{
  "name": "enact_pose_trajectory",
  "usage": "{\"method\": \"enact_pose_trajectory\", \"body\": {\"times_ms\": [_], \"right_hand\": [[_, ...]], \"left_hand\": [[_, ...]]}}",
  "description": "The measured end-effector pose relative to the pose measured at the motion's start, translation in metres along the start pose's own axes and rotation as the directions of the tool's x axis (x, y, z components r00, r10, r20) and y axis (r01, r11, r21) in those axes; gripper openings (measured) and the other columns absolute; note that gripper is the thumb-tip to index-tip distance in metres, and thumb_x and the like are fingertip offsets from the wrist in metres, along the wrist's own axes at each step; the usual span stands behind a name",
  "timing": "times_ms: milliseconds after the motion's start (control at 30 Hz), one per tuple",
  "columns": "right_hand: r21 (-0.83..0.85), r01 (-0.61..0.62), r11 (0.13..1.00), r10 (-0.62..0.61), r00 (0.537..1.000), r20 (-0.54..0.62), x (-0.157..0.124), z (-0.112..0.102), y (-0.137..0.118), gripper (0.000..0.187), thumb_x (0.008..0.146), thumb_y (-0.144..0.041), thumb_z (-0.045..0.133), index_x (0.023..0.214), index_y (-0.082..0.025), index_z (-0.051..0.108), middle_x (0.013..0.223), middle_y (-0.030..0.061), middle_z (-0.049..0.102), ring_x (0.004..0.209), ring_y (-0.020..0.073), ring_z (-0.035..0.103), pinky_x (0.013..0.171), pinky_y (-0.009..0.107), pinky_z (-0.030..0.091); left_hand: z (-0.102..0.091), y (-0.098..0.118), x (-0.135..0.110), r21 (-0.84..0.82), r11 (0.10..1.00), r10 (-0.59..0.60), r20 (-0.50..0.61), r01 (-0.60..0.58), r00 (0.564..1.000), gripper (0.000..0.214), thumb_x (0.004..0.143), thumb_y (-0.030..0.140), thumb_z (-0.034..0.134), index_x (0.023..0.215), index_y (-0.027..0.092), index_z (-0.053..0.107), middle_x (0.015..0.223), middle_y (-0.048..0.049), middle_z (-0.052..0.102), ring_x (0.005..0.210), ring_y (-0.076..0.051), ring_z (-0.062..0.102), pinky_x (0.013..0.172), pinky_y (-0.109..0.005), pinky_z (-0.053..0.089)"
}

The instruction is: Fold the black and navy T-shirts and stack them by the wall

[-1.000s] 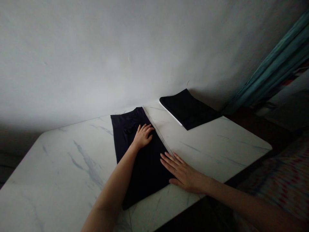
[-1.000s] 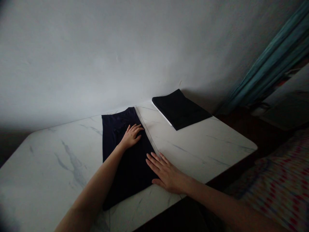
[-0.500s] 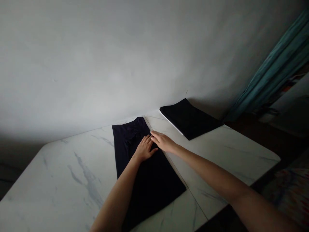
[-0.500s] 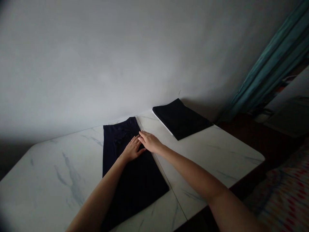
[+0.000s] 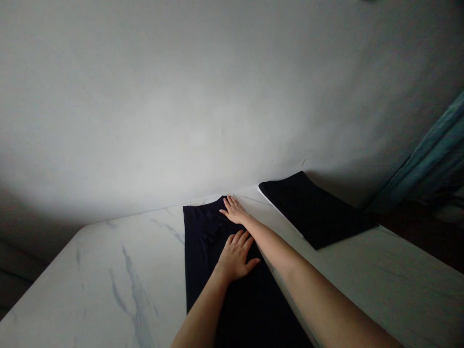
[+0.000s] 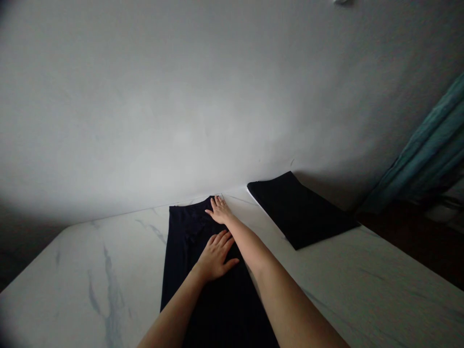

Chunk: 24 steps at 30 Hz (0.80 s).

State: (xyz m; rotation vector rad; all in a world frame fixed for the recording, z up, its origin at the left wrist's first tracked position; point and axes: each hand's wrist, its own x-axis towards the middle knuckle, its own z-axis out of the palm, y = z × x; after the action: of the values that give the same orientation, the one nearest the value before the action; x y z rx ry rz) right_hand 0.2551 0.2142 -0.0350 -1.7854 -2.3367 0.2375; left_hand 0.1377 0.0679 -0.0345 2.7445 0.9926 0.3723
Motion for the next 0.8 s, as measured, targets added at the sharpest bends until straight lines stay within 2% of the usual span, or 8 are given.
{"method": "enact_pose_trajectory", "body": {"times_ms": [167, 300, 500, 567, 633, 733, 800], "right_hand": [[-0.001, -0.006, 1.000, 0.006, 1.000, -0.010, -0.002, 0.003, 0.000, 0.077, 0.099, -0.058, 0.023, 0.154, -0.004, 0.019, 0.161, 0.0218, 0.012, 0.149, 0.0295, 0.011, 0.120, 0.044, 0.007], [0.007, -0.041, 0.999, 0.041, 0.998, 0.042, -0.004, -0.002, -0.003, 0.075, 0.099, -0.056, 0.023, 0.155, -0.007, 0.016, 0.162, 0.0189, 0.008, 0.150, 0.0277, 0.006, 0.120, 0.045, 0.001], [0.050, -0.045, 0.998, 0.042, 0.996, 0.076, -0.021, -0.019, -0.006, 0.069, 0.101, -0.053, 0.017, 0.154, -0.010, 0.022, 0.161, 0.0172, 0.017, 0.149, 0.0265, 0.015, 0.119, 0.048, 0.007], [0.066, -0.044, 0.997, 0.041, 0.998, 0.040, -0.040, -0.026, -0.005, 0.065, 0.102, -0.048, 0.013, 0.155, -0.011, 0.020, 0.161, 0.0153, 0.018, 0.149, 0.0241, 0.014, 0.120, 0.047, 0.010], [0.071, -0.017, 0.997, 0.019, 0.999, -0.030, -0.069, -0.031, -0.003, 0.061, 0.102, -0.043, 0.015, 0.154, -0.011, 0.023, 0.161, 0.0146, 0.020, 0.149, 0.0234, 0.014, 0.120, 0.048, 0.012], [0.036, 0.103, 0.994, -0.094, 0.978, -0.184, -0.131, -0.029, -0.001, 0.056, 0.102, -0.037, 0.025, 0.150, -0.009, 0.034, 0.157, 0.0180, 0.030, 0.147, 0.0268, 0.022, 0.119, 0.050, 0.019], [-0.007, 0.187, 0.982, -0.183, 0.955, -0.231, -0.180, -0.020, -0.003, 0.055, 0.101, -0.034, 0.031, 0.148, -0.007, 0.036, 0.156, 0.0203, 0.031, 0.146, 0.0289, 0.025, 0.118, 0.051, 0.024]], "left_hand": [[0.004, -0.001, 0.000, -0.019, 1.000, 0.003, -0.002, -0.003, 1.000, 0.069, 0.091, 0.059, 0.046, 0.146, 0.017, 0.040, 0.153, -0.0151, 0.040, 0.143, -0.034, 0.030, 0.115, -0.054, 0.027], [0.006, -0.003, 0.000, -0.006, 1.000, 0.009, -0.025, -0.009, 1.000, 0.068, 0.091, 0.060, 0.048, 0.145, 0.019, 0.042, 0.151, -0.0148, 0.042, 0.142, -0.034, 0.033, 0.115, -0.054, 0.029], [0.003, -0.004, 0.000, 0.019, 0.999, 0.032, -0.035, -0.032, 0.999, 0.068, 0.092, 0.059, 0.046, 0.146, 0.019, 0.039, 0.152, -0.0139, 0.041, 0.142, -0.032, 0.033, 0.114, -0.051, 0.029], [0.002, -0.004, 0.000, 0.031, 0.999, 0.034, -0.043, -0.033, 0.998, 0.065, 0.092, 0.057, 0.047, 0.145, 0.020, 0.040, 0.151, -0.0135, 0.043, 0.141, -0.031, 0.034, 0.114, -0.050, 0.030], [0.000, -0.003, 0.001, 0.050, 0.998, 0.029, -0.043, -0.027, 0.999, 0.061, 0.092, 0.055, 0.049, 0.142, 0.020, 0.044, 0.147, -0.0140, 0.047, 0.140, -0.031, 0.037, 0.114, -0.050, 0.030], [-0.001, -0.001, 0.002, 0.087, 0.996, 0.010, -0.032, -0.007, 0.999, 0.052, 0.093, 0.046, 0.051, 0.137, 0.018, 0.050, 0.143, -0.0149, 0.051, 0.138, -0.030, 0.039, 0.113, -0.049, 0.031], [-0.002, 0.000, 0.002, 0.105, 0.994, -0.002, -0.024, 0.005, 1.000, 0.047, 0.094, 0.036, 0.047, 0.137, 0.018, 0.049, 0.146, -0.0138, 0.049, 0.139, -0.027, 0.038, 0.114, -0.046, 0.031]]}}
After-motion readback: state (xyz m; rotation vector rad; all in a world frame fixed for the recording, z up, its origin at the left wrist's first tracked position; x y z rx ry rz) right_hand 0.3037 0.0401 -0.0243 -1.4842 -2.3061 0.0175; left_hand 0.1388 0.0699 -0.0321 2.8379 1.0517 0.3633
